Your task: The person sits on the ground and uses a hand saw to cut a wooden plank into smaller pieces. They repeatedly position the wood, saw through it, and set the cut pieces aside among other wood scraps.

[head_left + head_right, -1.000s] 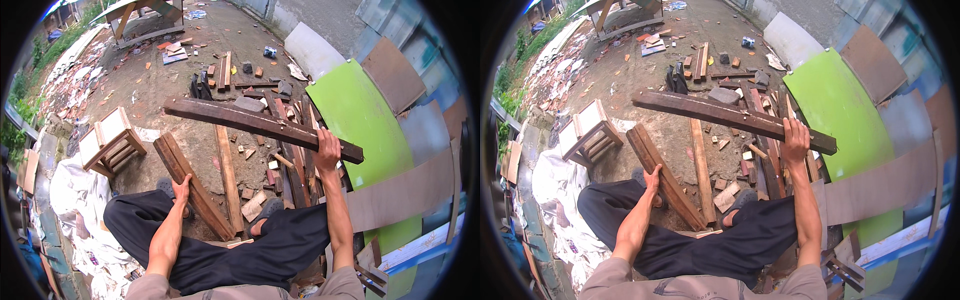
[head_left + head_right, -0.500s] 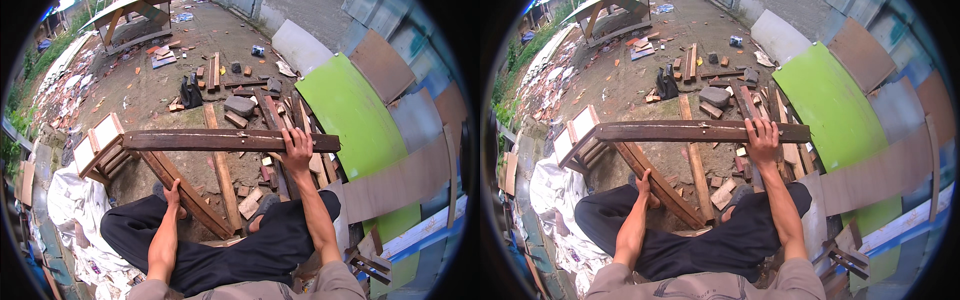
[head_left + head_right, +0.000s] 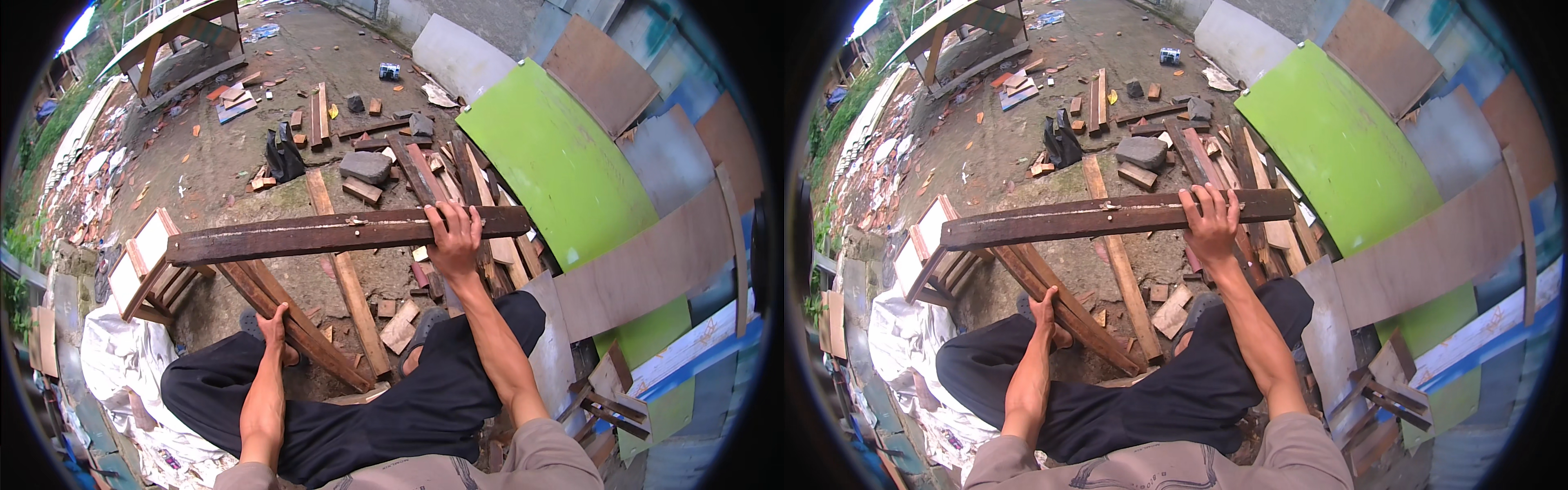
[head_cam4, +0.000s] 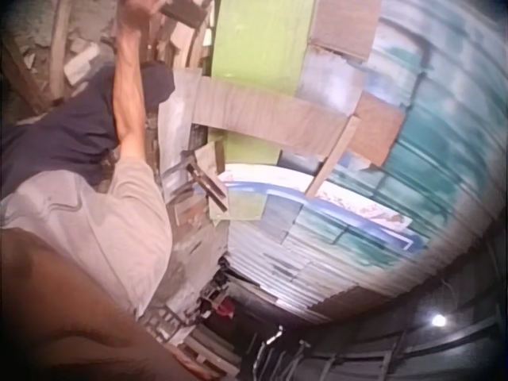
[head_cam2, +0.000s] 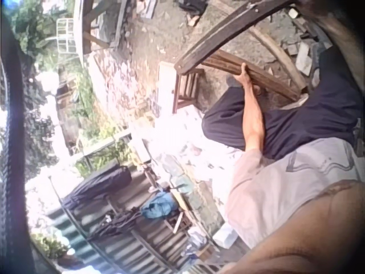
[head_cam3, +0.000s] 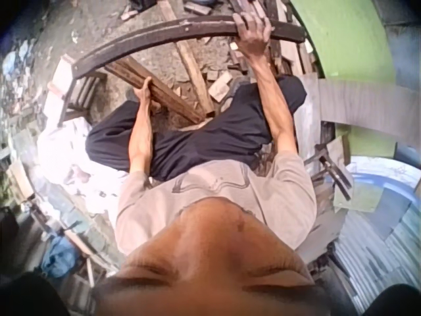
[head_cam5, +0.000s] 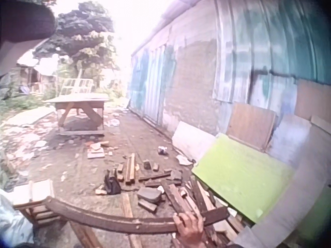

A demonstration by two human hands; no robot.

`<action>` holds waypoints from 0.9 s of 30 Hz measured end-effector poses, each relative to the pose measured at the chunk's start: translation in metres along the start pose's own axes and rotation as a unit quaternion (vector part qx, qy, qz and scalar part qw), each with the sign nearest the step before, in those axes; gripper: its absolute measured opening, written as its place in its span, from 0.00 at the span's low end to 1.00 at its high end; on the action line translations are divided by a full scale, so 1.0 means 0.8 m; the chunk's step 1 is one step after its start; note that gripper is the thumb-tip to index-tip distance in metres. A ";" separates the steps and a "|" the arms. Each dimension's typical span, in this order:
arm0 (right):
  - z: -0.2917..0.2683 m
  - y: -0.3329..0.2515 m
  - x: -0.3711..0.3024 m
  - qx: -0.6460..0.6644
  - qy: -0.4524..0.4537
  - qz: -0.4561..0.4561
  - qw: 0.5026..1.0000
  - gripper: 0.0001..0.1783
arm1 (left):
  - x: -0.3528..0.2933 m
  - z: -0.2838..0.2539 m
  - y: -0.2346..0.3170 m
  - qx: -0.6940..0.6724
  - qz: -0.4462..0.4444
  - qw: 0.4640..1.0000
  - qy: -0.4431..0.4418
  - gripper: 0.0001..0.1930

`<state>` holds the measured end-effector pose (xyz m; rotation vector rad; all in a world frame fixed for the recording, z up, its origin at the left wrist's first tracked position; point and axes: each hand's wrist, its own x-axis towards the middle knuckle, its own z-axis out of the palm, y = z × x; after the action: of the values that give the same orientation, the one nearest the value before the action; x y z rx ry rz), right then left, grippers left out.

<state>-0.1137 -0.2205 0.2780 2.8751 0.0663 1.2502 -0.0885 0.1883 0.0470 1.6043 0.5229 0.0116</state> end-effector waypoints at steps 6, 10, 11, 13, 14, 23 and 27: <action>0.003 0.000 -0.003 0.000 0.000 -0.018 1.000 0.29 | 0.002 0.003 -0.009 0.067 0.029 0.997 -0.005 0.42; 0.000 0.007 -0.004 0.005 0.007 -0.012 1.000 0.29 | -0.003 0.009 -0.005 0.072 0.020 0.997 -0.009 0.43; -0.001 0.007 -0.003 0.010 0.010 -0.009 1.000 0.30 | -0.003 0.008 -0.005 0.070 0.018 0.997 -0.009 0.43; -0.002 0.008 -0.004 0.013 0.006 -0.004 1.000 0.30 | -0.003 0.007 -0.005 0.066 0.013 0.998 -0.008 0.42; -0.002 0.008 -0.005 0.010 0.000 0.000 1.000 0.30 | -0.004 0.007 -0.001 0.059 0.004 0.998 -0.010 0.42; 0.009 0.015 -0.017 -0.001 -0.012 0.012 1.000 0.32 | -0.006 0.022 0.009 0.065 -0.003 0.998 -0.013 0.42; 0.018 0.016 -0.023 -0.006 -0.045 0.021 0.999 0.32 | 0.002 0.026 -0.006 0.088 -0.011 0.996 -0.007 0.46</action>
<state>-0.1155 -0.2340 0.2554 2.9324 -0.0007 1.1208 -0.0820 0.1696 0.0399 1.7688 0.5431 -0.0628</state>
